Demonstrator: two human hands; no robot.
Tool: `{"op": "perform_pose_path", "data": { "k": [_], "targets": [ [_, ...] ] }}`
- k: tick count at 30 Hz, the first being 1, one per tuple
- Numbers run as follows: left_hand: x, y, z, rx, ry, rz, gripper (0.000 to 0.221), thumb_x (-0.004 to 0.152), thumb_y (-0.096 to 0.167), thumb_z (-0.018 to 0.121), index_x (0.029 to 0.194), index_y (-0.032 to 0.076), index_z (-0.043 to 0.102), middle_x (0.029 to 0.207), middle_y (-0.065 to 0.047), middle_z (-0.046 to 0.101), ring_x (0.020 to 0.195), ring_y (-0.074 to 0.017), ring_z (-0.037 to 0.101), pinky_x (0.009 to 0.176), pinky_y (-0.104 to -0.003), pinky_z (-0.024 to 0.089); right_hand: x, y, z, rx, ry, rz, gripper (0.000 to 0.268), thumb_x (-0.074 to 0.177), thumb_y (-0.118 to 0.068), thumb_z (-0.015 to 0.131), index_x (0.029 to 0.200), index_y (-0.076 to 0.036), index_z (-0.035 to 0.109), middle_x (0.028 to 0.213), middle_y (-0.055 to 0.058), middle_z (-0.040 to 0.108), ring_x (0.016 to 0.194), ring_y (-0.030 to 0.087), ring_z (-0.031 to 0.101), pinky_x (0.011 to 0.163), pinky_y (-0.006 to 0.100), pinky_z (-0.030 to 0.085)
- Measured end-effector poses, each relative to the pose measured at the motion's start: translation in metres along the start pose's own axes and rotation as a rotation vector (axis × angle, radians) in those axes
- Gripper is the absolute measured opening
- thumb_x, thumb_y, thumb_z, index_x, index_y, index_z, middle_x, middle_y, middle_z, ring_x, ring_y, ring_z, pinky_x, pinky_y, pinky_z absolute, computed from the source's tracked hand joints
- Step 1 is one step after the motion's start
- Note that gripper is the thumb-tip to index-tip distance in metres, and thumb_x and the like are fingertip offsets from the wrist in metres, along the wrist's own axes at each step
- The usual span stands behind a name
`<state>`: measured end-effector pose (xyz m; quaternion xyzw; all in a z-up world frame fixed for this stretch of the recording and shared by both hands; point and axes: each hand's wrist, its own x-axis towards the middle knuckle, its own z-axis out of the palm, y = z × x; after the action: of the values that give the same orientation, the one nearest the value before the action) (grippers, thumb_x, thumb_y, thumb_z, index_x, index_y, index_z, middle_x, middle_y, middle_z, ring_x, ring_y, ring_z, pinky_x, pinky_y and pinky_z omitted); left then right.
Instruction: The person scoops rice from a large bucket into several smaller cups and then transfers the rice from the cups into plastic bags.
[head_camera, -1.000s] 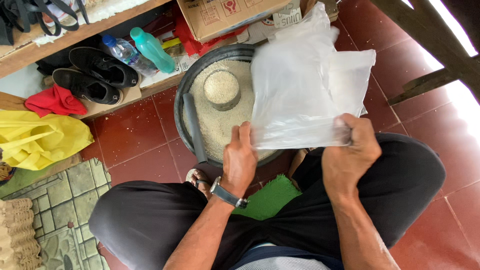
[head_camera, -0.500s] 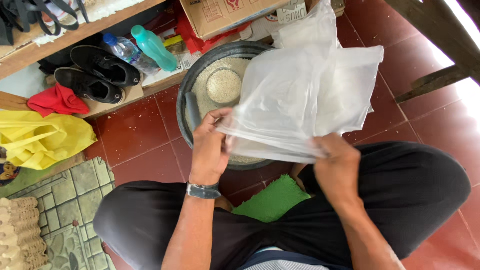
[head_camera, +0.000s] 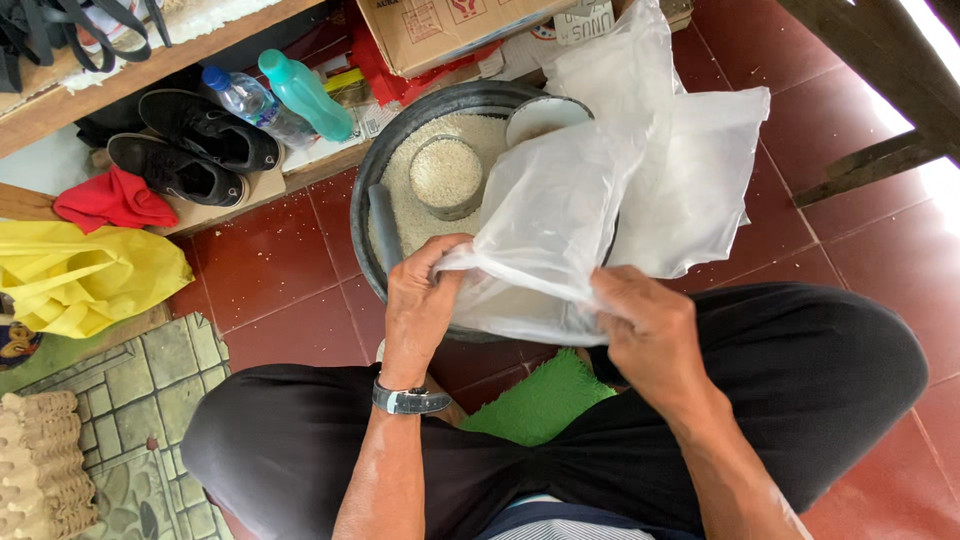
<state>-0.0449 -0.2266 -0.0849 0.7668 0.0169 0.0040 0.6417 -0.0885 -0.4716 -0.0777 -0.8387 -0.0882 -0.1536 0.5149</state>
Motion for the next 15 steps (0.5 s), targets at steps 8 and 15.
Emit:
{"op": "perform_pose_path", "data": {
  "k": [8, 15],
  "targets": [
    [-0.004, 0.007, 0.01, 0.083, -0.006, 0.005, 0.022, 0.091, 0.0, 0.069, 0.105, 0.012, 0.08, 0.097, -0.008, 0.081, 0.1, -0.0144, 0.07, 0.089, -0.038, 0.058, -0.005, 0.013, -0.011, -0.273, 0.11, -0.152, 0.033, 0.096, -0.001, 0.071, 0.125, -0.014, 0.079, 0.088, 0.009, 0.072, 0.072, 0.031, 0.071, 0.067, 0.034, 0.056],
    [-0.001, 0.017, 0.003, -0.051, -0.349, -0.088, 0.03, 0.083, -0.002, 0.073, 0.11, 0.009, 0.082, 0.103, -0.008, 0.081, 0.095, -0.0129, 0.068, 0.091, -0.037, 0.057, 0.03, -0.036, -0.028, 0.069, 0.094, 0.229, 0.028, 0.082, 0.018, 0.059, 0.104, 0.006, 0.073, 0.117, 0.019, 0.07, 0.107, 0.029, 0.068, 0.101, 0.044, 0.051]
  ]
}}
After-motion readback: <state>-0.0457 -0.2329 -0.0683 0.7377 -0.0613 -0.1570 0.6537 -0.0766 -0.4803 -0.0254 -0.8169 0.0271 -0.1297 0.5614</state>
